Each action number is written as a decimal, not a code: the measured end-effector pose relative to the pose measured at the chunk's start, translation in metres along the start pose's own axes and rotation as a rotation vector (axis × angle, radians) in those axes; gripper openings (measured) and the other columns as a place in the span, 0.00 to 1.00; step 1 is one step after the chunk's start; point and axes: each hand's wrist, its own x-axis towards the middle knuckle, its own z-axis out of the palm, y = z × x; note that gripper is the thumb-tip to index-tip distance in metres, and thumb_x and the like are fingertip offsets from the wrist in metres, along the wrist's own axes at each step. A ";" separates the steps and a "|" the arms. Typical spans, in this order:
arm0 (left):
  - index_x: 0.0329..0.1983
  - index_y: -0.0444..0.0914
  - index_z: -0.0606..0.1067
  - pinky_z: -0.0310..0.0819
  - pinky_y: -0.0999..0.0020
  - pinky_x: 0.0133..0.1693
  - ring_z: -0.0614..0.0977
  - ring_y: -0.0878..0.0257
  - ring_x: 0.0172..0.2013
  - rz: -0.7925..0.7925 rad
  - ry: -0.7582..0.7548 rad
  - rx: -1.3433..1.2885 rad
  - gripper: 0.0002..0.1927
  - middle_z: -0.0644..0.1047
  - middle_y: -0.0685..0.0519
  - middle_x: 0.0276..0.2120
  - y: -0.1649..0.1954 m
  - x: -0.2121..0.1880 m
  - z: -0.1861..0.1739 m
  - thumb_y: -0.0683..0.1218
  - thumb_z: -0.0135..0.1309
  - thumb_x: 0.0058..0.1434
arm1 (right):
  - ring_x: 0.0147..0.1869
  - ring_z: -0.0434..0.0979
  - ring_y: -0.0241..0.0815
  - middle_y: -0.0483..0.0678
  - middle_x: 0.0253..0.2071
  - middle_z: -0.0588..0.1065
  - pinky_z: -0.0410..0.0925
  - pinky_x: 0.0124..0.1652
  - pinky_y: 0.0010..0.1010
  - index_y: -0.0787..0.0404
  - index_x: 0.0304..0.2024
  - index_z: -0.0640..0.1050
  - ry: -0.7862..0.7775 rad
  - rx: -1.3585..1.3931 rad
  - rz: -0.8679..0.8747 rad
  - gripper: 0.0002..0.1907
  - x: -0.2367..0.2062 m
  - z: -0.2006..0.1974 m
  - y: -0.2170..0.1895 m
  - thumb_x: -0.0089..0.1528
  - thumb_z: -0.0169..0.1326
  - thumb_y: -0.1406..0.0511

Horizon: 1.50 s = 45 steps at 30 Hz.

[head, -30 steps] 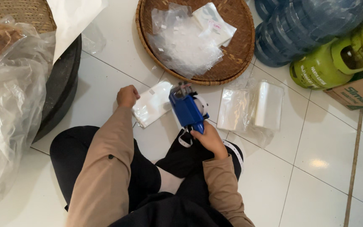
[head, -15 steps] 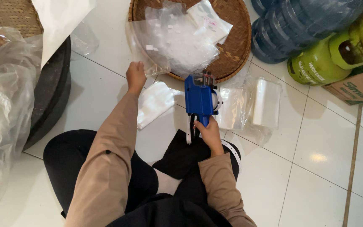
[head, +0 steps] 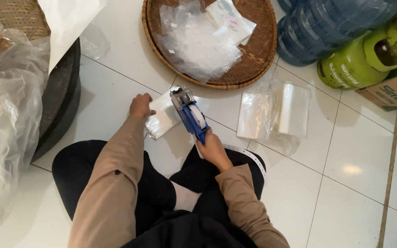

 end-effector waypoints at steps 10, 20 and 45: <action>0.52 0.41 0.74 0.75 0.53 0.50 0.76 0.44 0.52 -0.003 0.063 -0.016 0.32 0.75 0.43 0.51 0.003 -0.002 0.005 0.42 0.75 0.43 | 0.43 0.77 0.72 0.72 0.36 0.76 0.70 0.44 0.53 0.74 0.48 0.68 -0.131 -0.131 -0.050 0.23 0.015 0.022 -0.011 0.58 0.58 0.63; 0.46 0.39 0.74 0.75 0.55 0.47 0.78 0.45 0.49 -0.011 0.114 0.008 0.28 0.76 0.43 0.46 0.002 -0.003 0.006 0.44 0.75 0.43 | 0.45 0.78 0.69 0.70 0.38 0.77 0.71 0.44 0.49 0.73 0.45 0.72 -0.258 -0.205 0.030 0.26 -0.022 -0.041 -0.015 0.56 0.63 0.58; 0.40 0.37 0.78 0.73 0.74 0.37 0.81 0.69 0.32 0.330 0.335 -0.783 0.10 0.83 0.53 0.33 0.101 0.071 -0.074 0.47 0.49 0.71 | 0.34 0.84 0.40 0.51 0.34 0.81 0.72 0.32 0.28 0.68 0.49 0.72 0.280 0.743 0.183 0.16 0.011 -0.047 0.029 0.62 0.57 0.66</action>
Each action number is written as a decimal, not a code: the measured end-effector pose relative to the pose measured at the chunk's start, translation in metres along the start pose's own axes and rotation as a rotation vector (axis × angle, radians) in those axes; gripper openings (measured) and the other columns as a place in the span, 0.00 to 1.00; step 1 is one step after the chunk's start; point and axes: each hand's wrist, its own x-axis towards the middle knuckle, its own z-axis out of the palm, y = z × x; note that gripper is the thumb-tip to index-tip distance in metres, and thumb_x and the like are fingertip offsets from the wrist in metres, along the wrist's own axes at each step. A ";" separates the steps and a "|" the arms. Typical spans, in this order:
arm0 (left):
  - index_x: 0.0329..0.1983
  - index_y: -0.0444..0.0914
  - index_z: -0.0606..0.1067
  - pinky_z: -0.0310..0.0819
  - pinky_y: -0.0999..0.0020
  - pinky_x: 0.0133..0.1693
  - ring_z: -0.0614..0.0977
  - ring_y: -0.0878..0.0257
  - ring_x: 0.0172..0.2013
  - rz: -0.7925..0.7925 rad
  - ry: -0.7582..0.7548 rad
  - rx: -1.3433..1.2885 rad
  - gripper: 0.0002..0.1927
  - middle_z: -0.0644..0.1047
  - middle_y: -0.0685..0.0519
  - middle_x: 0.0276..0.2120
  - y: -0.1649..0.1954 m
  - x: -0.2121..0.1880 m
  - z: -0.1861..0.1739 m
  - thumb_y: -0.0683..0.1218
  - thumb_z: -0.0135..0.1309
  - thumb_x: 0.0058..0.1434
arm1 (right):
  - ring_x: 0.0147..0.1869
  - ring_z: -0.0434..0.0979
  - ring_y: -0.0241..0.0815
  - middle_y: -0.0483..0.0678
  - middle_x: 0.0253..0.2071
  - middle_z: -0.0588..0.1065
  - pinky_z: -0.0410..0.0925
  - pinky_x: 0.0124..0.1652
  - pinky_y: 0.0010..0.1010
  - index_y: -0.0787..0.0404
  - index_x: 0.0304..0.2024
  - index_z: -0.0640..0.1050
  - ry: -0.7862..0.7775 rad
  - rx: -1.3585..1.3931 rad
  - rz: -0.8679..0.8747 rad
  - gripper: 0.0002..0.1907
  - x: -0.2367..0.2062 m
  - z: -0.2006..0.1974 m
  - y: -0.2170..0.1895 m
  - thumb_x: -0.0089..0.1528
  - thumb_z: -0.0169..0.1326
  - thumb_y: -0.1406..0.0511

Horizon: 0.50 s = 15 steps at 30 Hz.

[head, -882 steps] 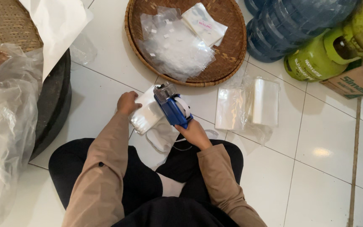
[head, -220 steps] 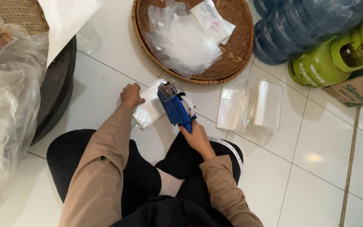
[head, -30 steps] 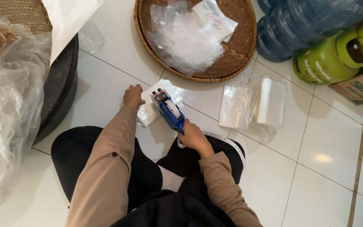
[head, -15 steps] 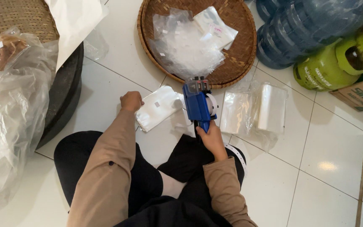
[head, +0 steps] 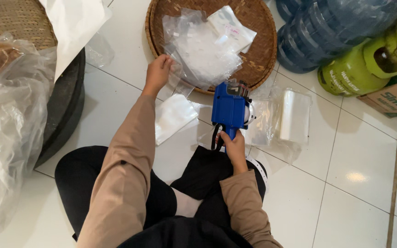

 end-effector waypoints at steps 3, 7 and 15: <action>0.41 0.36 0.76 0.71 0.72 0.36 0.76 0.70 0.31 0.071 -0.064 -0.341 0.12 0.78 0.53 0.31 0.014 0.022 0.023 0.47 0.48 0.74 | 0.34 0.84 0.40 0.50 0.34 0.81 0.71 0.31 0.26 0.68 0.48 0.73 -0.009 -0.008 0.006 0.16 0.000 -0.002 0.000 0.62 0.57 0.65; 0.39 0.34 0.76 0.70 0.68 0.34 0.74 0.68 0.28 0.026 0.114 -0.441 0.14 0.77 0.53 0.28 0.027 0.032 0.035 0.49 0.47 0.75 | 0.34 0.84 0.40 0.51 0.35 0.81 0.71 0.32 0.27 0.68 0.49 0.72 -0.028 -0.006 -0.005 0.16 0.003 -0.001 0.004 0.63 0.57 0.65; 0.38 0.34 0.77 0.74 0.66 0.35 0.81 0.65 0.27 -0.083 0.260 -0.022 0.12 0.81 0.50 0.27 0.028 0.028 0.050 0.49 0.54 0.71 | 0.35 0.83 0.43 0.53 0.35 0.80 0.77 0.35 0.32 0.70 0.51 0.71 -0.037 0.073 0.024 0.17 0.001 0.001 0.002 0.62 0.56 0.67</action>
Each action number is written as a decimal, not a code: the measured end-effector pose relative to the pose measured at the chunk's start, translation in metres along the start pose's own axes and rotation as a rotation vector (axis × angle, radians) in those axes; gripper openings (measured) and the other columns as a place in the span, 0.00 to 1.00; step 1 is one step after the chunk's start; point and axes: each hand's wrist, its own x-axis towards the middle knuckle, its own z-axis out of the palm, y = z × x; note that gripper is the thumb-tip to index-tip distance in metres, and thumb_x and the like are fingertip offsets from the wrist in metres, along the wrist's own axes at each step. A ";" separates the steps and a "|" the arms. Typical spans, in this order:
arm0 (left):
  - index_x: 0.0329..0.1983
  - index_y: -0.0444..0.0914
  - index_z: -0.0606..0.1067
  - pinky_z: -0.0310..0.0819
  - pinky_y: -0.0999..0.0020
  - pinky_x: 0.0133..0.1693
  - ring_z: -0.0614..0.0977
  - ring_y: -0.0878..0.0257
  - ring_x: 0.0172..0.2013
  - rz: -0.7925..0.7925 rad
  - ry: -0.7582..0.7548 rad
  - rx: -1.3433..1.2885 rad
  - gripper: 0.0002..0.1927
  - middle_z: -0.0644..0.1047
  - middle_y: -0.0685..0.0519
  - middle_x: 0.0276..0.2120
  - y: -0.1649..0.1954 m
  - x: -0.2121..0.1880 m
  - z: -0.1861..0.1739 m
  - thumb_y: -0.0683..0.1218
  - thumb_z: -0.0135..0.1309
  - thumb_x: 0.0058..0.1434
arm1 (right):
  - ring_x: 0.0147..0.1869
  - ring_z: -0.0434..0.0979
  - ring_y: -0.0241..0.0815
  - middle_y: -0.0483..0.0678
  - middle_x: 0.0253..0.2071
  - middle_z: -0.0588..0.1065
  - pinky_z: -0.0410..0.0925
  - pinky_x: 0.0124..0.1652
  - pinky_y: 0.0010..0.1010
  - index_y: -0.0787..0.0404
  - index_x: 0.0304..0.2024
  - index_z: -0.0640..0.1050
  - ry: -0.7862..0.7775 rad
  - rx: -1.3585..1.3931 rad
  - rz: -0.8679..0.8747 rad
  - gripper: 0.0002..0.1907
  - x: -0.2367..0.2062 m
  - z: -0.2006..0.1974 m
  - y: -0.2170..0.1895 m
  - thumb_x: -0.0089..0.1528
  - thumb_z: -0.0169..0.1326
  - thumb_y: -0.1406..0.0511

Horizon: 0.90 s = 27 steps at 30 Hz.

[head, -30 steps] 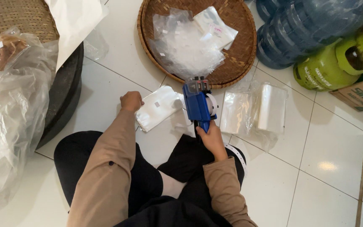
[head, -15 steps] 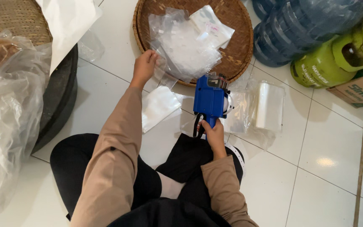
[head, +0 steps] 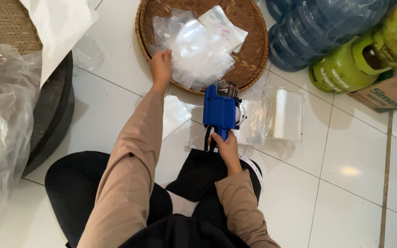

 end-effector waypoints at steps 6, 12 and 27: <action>0.70 0.32 0.49 0.72 0.62 0.52 0.76 0.52 0.52 -0.016 -0.314 -0.186 0.37 0.67 0.37 0.59 -0.034 -0.006 0.018 0.40 0.54 0.64 | 0.35 0.83 0.42 0.52 0.35 0.80 0.75 0.35 0.31 0.70 0.50 0.72 -0.011 -0.032 0.000 0.16 -0.001 -0.003 0.000 0.63 0.56 0.67; 0.73 0.29 0.51 0.57 0.54 0.65 0.62 0.40 0.67 0.073 -0.445 0.261 0.47 0.59 0.30 0.68 -0.048 -0.021 -0.024 0.45 0.67 0.60 | 0.32 0.82 0.41 0.51 0.33 0.79 0.75 0.33 0.31 0.71 0.49 0.71 -0.043 -0.072 -0.073 0.19 0.000 -0.004 0.008 0.60 0.59 0.68; 0.49 0.37 0.74 0.77 0.52 0.50 0.80 0.43 0.50 0.029 -0.659 0.965 0.33 0.78 0.41 0.48 -0.118 -0.086 -0.126 0.45 0.77 0.41 | 0.42 0.78 0.72 0.71 0.34 0.76 0.70 0.42 0.50 0.75 0.49 0.69 -0.322 -0.759 -0.258 0.26 -0.019 0.067 0.024 0.57 0.60 0.62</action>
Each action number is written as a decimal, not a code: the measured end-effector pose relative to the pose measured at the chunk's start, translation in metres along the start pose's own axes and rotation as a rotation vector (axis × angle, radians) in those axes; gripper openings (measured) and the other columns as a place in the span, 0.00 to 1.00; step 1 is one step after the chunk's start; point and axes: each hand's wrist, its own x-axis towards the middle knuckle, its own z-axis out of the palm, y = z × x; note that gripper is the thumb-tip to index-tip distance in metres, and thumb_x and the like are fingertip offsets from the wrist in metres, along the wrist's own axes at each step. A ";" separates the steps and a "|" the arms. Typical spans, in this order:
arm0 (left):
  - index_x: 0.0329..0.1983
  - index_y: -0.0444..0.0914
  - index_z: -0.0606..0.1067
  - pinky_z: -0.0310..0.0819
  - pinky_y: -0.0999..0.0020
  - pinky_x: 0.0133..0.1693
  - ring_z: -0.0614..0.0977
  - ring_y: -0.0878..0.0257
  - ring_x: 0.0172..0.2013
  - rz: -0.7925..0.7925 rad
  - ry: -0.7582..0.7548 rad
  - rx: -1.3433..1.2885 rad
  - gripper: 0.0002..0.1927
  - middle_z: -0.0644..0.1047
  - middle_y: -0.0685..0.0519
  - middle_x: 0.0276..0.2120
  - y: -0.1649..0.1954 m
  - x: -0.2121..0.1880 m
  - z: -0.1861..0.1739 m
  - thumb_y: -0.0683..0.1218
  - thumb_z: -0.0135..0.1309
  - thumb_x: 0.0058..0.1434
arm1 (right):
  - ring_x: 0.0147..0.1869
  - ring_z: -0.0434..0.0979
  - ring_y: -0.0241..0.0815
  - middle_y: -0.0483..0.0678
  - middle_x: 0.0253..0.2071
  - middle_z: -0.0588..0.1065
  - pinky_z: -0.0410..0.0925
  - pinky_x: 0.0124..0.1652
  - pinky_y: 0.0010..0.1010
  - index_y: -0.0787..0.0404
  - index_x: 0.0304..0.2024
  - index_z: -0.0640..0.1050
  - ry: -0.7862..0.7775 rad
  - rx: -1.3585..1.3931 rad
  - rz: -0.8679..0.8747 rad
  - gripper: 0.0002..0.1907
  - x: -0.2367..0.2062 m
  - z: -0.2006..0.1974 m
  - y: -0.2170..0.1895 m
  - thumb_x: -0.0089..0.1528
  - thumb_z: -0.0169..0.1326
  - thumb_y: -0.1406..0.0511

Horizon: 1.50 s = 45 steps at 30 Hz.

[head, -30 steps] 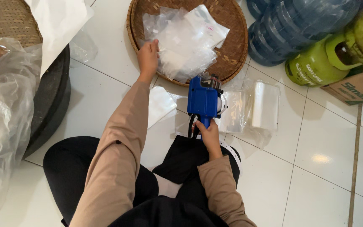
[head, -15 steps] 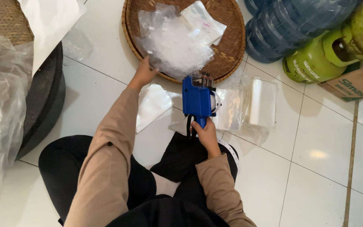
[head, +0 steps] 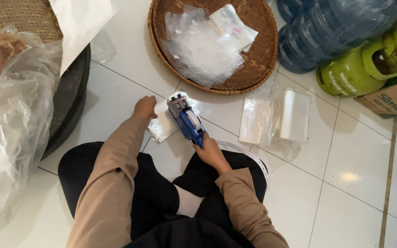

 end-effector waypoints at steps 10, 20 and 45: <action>0.50 0.35 0.72 0.78 0.52 0.48 0.79 0.41 0.52 -0.156 0.010 -0.048 0.34 0.75 0.39 0.51 0.011 -0.005 0.000 0.44 0.77 0.41 | 0.45 0.76 0.73 0.73 0.38 0.76 0.70 0.45 0.52 0.75 0.47 0.67 -0.142 -0.211 0.087 0.24 0.001 -0.004 -0.012 0.57 0.60 0.63; 0.41 0.37 0.78 0.77 0.52 0.48 0.82 0.42 0.46 -0.363 0.272 -0.335 0.15 0.80 0.41 0.41 -0.020 -0.002 -0.014 0.45 0.69 0.55 | 0.34 0.81 0.45 0.53 0.32 0.78 0.72 0.36 0.34 0.70 0.47 0.73 0.004 0.303 0.166 0.20 -0.030 -0.063 -0.006 0.58 0.60 0.64; 0.65 0.35 0.65 0.72 0.56 0.51 0.78 0.47 0.51 0.000 0.304 -0.623 0.36 0.76 0.37 0.53 0.048 0.059 -0.033 0.55 0.64 0.59 | 0.36 0.84 0.48 0.60 0.32 0.81 0.73 0.39 0.35 0.73 0.48 0.72 0.160 0.283 0.164 0.21 -0.015 -0.045 0.018 0.61 0.60 0.63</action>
